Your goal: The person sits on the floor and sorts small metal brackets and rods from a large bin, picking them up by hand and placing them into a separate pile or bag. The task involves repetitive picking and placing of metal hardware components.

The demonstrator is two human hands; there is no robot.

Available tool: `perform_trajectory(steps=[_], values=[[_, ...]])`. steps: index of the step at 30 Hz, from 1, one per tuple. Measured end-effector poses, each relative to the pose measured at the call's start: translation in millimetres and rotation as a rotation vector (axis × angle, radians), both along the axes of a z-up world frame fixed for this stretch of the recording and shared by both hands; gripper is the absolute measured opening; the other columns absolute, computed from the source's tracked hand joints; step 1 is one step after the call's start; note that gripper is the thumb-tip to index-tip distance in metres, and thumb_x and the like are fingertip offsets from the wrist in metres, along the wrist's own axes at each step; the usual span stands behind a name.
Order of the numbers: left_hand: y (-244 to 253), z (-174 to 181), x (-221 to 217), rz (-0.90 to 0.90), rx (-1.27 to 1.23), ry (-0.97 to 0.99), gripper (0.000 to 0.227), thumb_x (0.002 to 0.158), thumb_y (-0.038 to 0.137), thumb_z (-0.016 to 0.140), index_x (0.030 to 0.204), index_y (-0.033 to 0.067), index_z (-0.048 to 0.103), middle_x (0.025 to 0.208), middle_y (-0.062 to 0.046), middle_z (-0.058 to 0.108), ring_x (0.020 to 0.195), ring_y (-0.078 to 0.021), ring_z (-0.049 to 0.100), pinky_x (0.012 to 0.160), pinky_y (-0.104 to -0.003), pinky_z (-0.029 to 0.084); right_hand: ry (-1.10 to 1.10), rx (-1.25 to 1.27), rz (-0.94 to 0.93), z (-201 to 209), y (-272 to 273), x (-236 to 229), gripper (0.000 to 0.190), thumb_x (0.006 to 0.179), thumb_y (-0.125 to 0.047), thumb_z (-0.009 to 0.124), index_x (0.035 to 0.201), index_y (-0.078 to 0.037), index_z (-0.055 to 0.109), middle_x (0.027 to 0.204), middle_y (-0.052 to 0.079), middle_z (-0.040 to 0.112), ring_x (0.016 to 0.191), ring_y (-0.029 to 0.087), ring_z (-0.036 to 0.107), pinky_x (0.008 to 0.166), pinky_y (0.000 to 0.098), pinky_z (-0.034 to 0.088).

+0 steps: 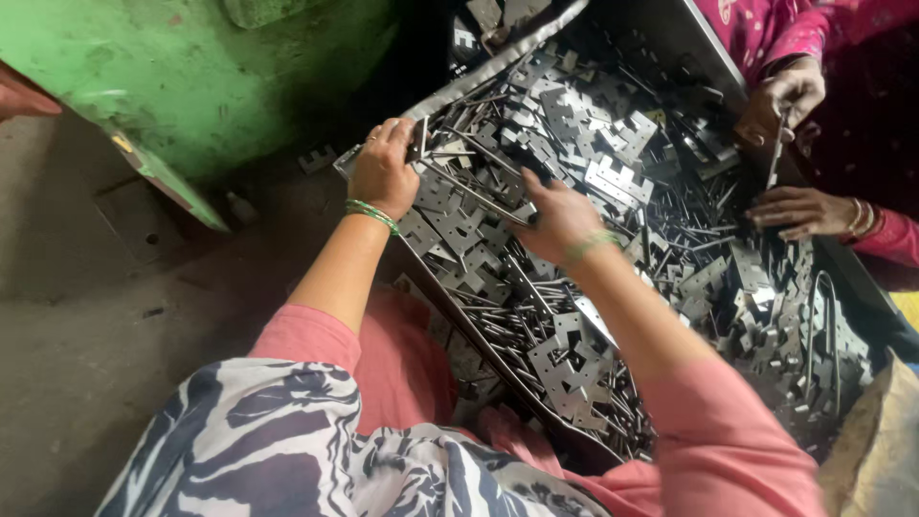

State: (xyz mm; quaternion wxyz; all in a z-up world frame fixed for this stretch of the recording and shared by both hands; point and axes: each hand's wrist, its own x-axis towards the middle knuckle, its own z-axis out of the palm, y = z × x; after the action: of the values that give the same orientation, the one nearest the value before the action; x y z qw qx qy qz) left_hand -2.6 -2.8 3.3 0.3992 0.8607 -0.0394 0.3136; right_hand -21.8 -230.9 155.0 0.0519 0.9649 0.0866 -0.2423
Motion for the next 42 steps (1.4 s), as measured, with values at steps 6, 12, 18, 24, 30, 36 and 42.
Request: perform_trajectory(steps=[6, 12, 18, 24, 30, 36, 42], values=[[2, -1, 3, -0.014, 0.016, 0.058, 0.041, 0.079, -0.010, 0.056, 0.118, 0.0019, 0.062, 0.114, -0.013, 0.066, 0.110, -0.0350, 0.063, 0.094, -0.044, 0.053, 0.273, -0.129, -0.043, -38, 68, -3, 0.095, 0.091, -0.002, 0.055, 0.166, -0.008, -0.002, 0.118, 0.027, 0.067, 0.107, 0.034, 0.070, 0.084, 0.0363, 0.060], [0, -4, 3, -0.013, 0.015, 0.055, 0.039, 0.081, -0.009, 0.056, 0.118, 0.0020, 0.062, 0.115, -0.013, 0.066, 0.110, -0.0359, 0.062, 0.094, -0.044, 0.053, 0.179, -0.290, 0.128, -22, -7, -69, 0.096, 0.084, 0.007, 0.052, 0.163, -0.003, -0.001, 0.113, 0.029, 0.064, 0.100, 0.035, 0.068, 0.084, 0.0407, 0.060], [8, -7, 6, -0.030, 0.055, 0.062, 0.041, 0.080, -0.010, 0.057, 0.119, 0.0010, 0.062, 0.116, -0.016, 0.065, 0.110, -0.0387, 0.061, 0.093, -0.046, 0.052, 0.159, -0.380, -0.010, 28, -90, -126, 0.084, 0.091, 0.001, 0.043, 0.165, -0.012, 0.005, 0.114, 0.027, 0.061, 0.095, 0.037, 0.071, 0.081, 0.0457, 0.061], [13, 5, -4, -0.068, 0.027, 0.055, 0.040, 0.076, -0.013, 0.056, 0.111, 0.0049, 0.063, 0.111, -0.015, 0.066, 0.109, -0.0394, 0.062, 0.092, -0.048, 0.051, 0.048, -0.380, -0.028, 32, -153, -165, 0.086, 0.089, -0.002, 0.047, 0.164, -0.012, 0.007, 0.109, 0.027, 0.060, 0.087, 0.039, 0.073, 0.077, 0.0475, 0.061], [19, 8, -4, -0.090, 0.040, 0.043, 0.037, 0.080, -0.015, 0.056, 0.108, 0.0082, 0.065, 0.108, -0.015, 0.067, 0.107, -0.0401, 0.063, 0.092, -0.049, 0.051, 0.042, -0.472, -0.116, 31, -230, -215, 0.087, 0.090, -0.005, 0.049, 0.166, -0.016, 0.008, 0.110, 0.024, 0.061, 0.087, 0.038, 0.073, 0.074, 0.0460, 0.063], [23, 5, -3, -0.107, 0.071, 0.040, 0.036, 0.082, -0.014, 0.056, 0.110, 0.0064, 0.066, 0.112, -0.018, 0.067, 0.109, -0.0417, 0.063, 0.092, -0.050, 0.051, -0.124, -0.206, -0.185, 11, -275, -266, 0.108, 0.067, -0.018, 0.073, 0.162, -0.024, 0.022, 0.103, 0.019, 0.060, 0.083, 0.039, 0.069, 0.072, 0.0463, 0.059], [14, -7, -9, -0.167, 0.142, 0.015, 0.037, 0.085, -0.013, 0.055, 0.111, 0.0069, 0.072, 0.111, -0.019, 0.069, 0.112, -0.0402, 0.066, 0.096, -0.048, 0.053, -0.420, 0.116, -0.151, -14, -276, -254, 0.108, 0.062, -0.017, 0.078, 0.158, -0.015, 0.028, 0.104, 0.019, 0.060, 0.082, 0.040, 0.066, 0.066, 0.0483, 0.055]])
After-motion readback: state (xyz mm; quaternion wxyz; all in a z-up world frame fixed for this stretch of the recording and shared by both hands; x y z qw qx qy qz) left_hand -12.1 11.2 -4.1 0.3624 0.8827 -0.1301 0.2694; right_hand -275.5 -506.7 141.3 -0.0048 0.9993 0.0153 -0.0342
